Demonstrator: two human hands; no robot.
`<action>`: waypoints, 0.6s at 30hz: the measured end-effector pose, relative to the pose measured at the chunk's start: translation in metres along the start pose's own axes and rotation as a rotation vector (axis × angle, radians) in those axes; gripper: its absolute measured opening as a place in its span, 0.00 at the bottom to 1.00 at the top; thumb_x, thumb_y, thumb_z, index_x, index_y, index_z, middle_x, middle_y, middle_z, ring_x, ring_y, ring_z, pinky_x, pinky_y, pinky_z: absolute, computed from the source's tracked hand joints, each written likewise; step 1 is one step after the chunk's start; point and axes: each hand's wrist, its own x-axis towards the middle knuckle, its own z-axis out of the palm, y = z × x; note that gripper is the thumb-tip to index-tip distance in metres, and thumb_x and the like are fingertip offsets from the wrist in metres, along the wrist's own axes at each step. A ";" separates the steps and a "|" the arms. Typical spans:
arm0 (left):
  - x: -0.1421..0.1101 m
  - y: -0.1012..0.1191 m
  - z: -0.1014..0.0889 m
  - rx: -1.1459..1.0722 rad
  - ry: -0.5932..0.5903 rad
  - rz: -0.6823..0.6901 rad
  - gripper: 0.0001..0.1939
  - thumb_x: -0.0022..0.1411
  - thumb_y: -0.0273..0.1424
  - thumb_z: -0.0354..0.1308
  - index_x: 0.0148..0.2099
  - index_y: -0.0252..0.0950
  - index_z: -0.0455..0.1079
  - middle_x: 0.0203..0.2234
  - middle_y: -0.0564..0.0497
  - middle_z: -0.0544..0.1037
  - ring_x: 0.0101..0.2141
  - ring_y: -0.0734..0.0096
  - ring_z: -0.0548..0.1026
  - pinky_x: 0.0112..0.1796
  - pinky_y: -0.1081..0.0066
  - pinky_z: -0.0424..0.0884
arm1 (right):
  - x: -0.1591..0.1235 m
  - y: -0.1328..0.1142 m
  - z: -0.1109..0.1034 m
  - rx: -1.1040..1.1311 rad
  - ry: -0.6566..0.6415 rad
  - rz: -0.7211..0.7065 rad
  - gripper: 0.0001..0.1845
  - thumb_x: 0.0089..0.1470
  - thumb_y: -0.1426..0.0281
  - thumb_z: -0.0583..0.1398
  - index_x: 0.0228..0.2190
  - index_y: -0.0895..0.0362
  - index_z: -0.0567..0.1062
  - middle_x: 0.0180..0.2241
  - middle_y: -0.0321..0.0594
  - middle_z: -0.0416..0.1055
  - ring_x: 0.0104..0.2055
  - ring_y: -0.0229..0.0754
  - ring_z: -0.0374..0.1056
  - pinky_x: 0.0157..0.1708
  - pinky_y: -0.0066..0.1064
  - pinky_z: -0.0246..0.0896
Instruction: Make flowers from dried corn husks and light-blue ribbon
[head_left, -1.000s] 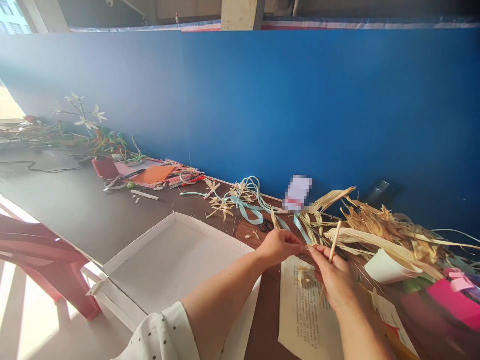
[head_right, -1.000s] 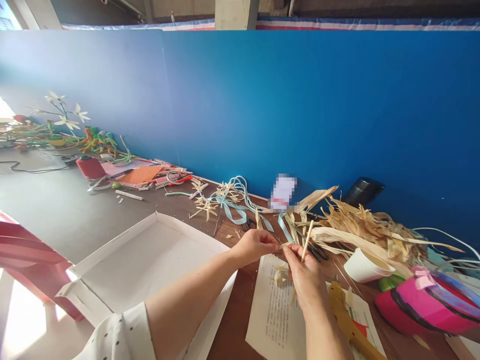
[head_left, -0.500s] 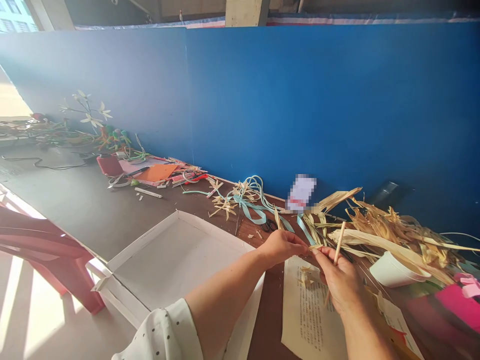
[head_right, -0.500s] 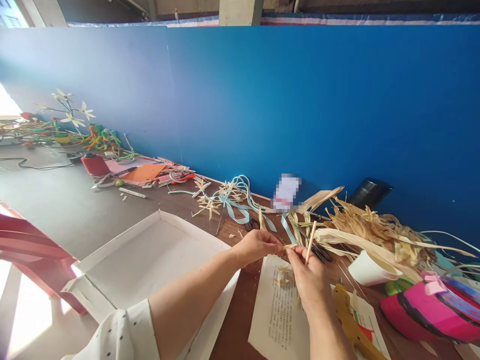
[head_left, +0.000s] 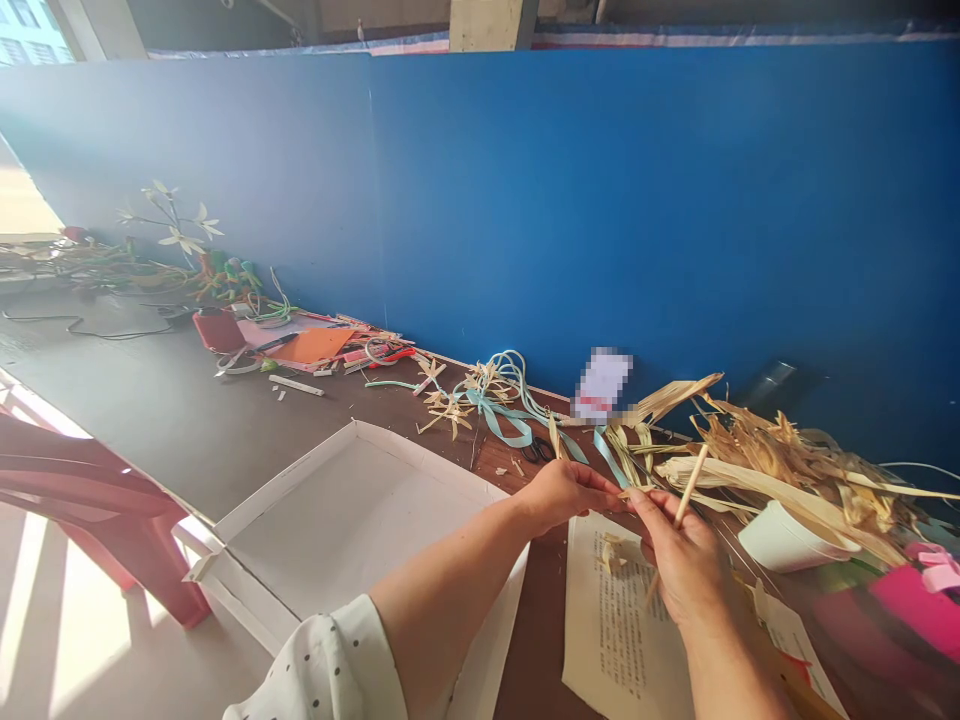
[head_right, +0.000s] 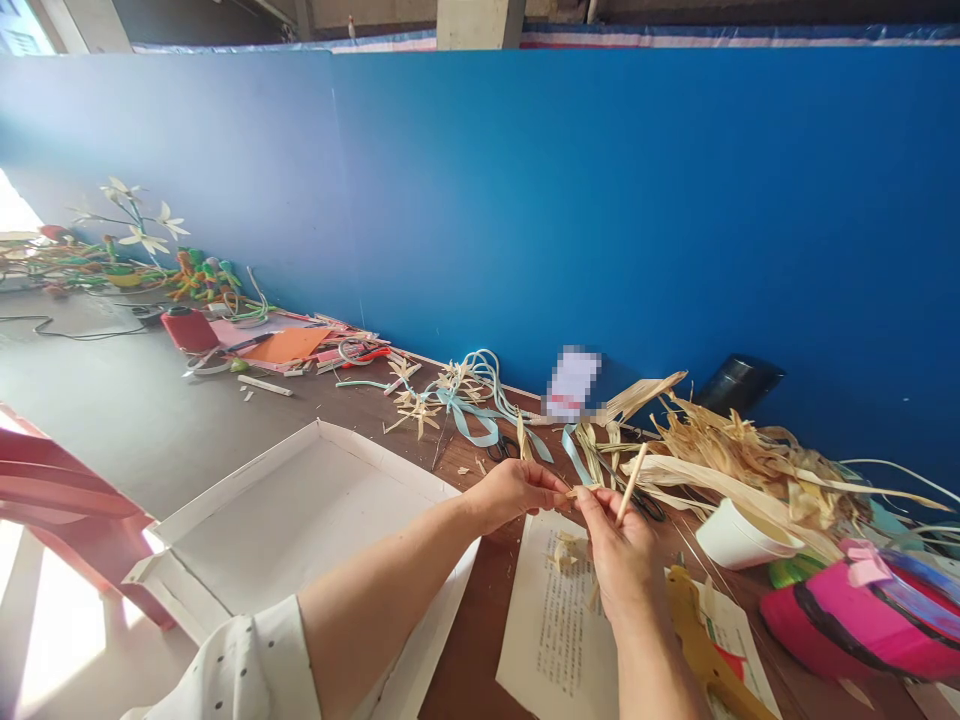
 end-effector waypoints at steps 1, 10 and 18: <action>0.001 -0.001 0.000 0.000 0.001 -0.006 0.22 0.40 0.40 0.68 0.37 0.32 0.76 0.26 0.52 0.74 0.25 0.80 0.63 0.28 0.75 0.56 | 0.001 0.001 -0.001 -0.003 0.009 -0.001 0.17 0.39 0.58 0.68 0.28 0.55 0.73 0.23 0.35 0.74 0.26 0.40 0.69 0.24 0.27 0.61; -0.002 0.003 -0.001 -0.031 -0.023 -0.023 0.25 0.38 0.42 0.69 0.37 0.32 0.76 0.26 0.52 0.72 0.25 0.80 0.62 0.28 0.74 0.56 | 0.006 0.008 -0.005 -0.095 0.021 -0.038 0.21 0.41 0.55 0.66 0.32 0.56 0.74 0.25 0.38 0.75 0.26 0.44 0.70 0.25 0.31 0.63; -0.006 0.007 0.004 -0.062 0.013 -0.037 0.20 0.41 0.40 0.67 0.34 0.31 0.75 0.27 0.51 0.74 0.26 0.80 0.63 0.29 0.75 0.58 | 0.003 0.006 -0.004 -0.107 -0.022 -0.056 0.20 0.43 0.54 0.65 0.34 0.55 0.74 0.28 0.40 0.77 0.31 0.47 0.72 0.31 0.33 0.65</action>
